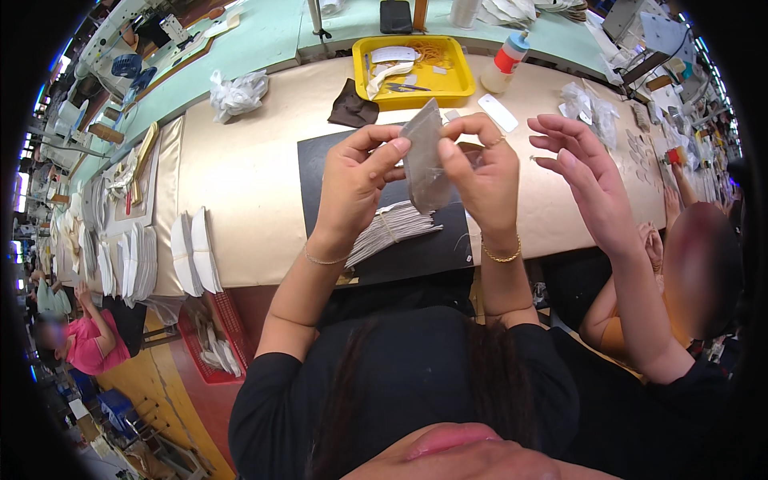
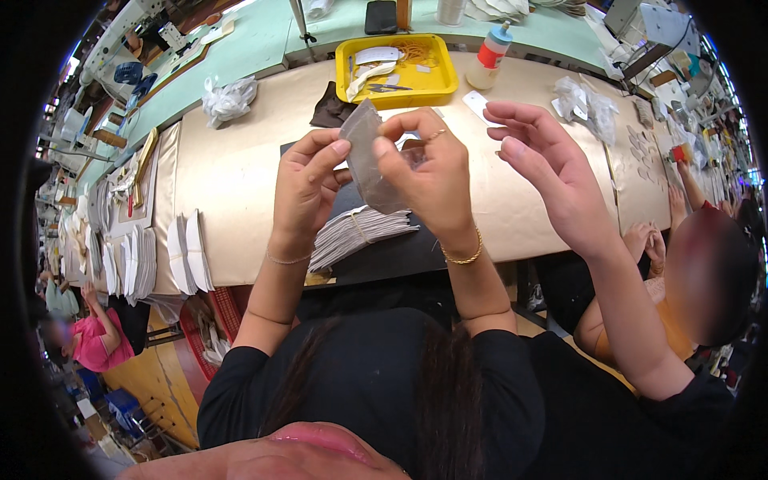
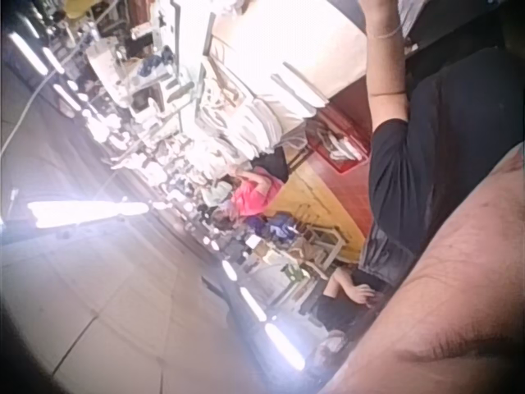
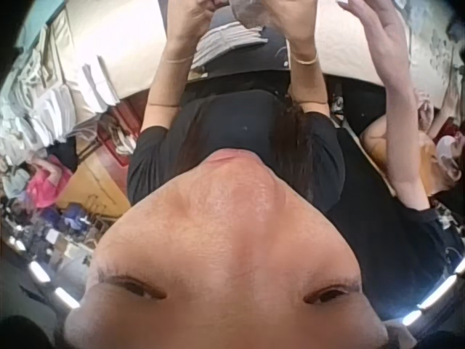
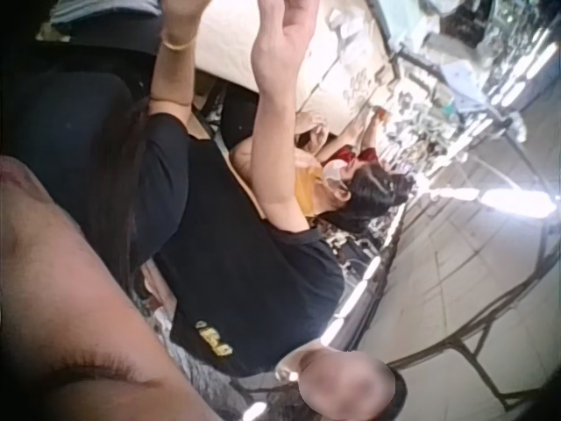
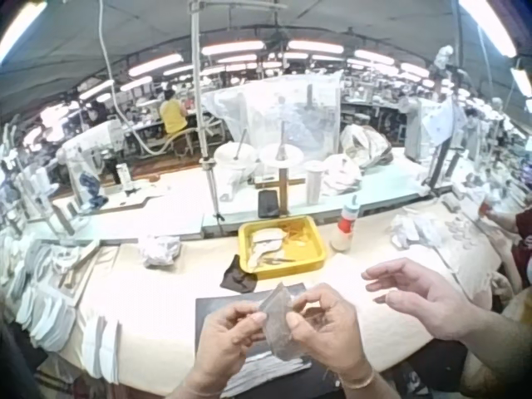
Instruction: The person folds white fabric pieces on a black cutting mat, aligns them, and stacks them on the table. The person occasionally picks up and repositions pieces to maintain alignment while working in a busy workshop.
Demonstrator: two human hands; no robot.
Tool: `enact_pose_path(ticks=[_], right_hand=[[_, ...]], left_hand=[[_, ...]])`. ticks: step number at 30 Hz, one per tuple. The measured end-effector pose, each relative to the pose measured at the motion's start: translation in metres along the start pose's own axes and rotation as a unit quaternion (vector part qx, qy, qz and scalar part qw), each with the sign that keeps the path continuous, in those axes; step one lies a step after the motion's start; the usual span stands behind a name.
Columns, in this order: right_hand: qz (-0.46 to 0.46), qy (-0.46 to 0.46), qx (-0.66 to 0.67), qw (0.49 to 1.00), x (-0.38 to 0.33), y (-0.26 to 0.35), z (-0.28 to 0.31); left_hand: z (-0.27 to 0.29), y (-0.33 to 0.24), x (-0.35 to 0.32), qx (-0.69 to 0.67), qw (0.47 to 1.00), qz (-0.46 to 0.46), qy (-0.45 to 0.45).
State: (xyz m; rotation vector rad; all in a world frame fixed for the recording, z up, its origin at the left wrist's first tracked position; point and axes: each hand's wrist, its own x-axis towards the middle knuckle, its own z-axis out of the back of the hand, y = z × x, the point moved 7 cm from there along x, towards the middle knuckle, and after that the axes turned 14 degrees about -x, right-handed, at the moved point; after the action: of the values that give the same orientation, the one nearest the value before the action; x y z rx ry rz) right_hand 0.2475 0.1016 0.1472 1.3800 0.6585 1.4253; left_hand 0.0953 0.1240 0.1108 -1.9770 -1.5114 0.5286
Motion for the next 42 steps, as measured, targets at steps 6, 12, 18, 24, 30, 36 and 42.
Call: enact_pose_path(ticks=[6, 12, 18, 24, 30, 36, 42], right_hand=[[-0.043, 0.047, 0.046, 0.997, 0.002, -0.023, 0.001], [-0.145, -0.033, 0.105, 0.983, -0.013, -0.06, 0.013], [-0.119, -0.053, 0.086, 0.988, -0.049, -0.068, 0.025], [-0.006, 0.103, -0.101, 0.99, -0.005, 0.029, 0.073], [0.035, 0.405, -0.052, 0.912, -0.072, 0.007, 0.025], [-0.188, 0.5, -0.023, 0.845, -0.159, -0.08, -0.046], [-0.211, 0.157, -0.02, 0.965, -0.128, -0.081, -0.01]], left_hand=[[0.001, -0.001, 0.0, 0.06, 0.998, -0.027, -0.007], [-0.012, -0.046, 0.014, 0.088, 0.988, -0.121, -0.019], [-0.047, -0.035, 0.028, 0.142, 0.983, -0.106, 0.051], [-0.059, 0.007, 0.031, 0.031, 0.999, 0.02, 0.036], [-0.093, 0.017, 0.026, 0.235, 0.957, -0.014, 0.17], [-0.146, 0.032, 0.01, 0.251, 0.926, -0.025, 0.282], [-0.103, 0.032, -0.024, 0.273, 0.921, -0.077, 0.267]])
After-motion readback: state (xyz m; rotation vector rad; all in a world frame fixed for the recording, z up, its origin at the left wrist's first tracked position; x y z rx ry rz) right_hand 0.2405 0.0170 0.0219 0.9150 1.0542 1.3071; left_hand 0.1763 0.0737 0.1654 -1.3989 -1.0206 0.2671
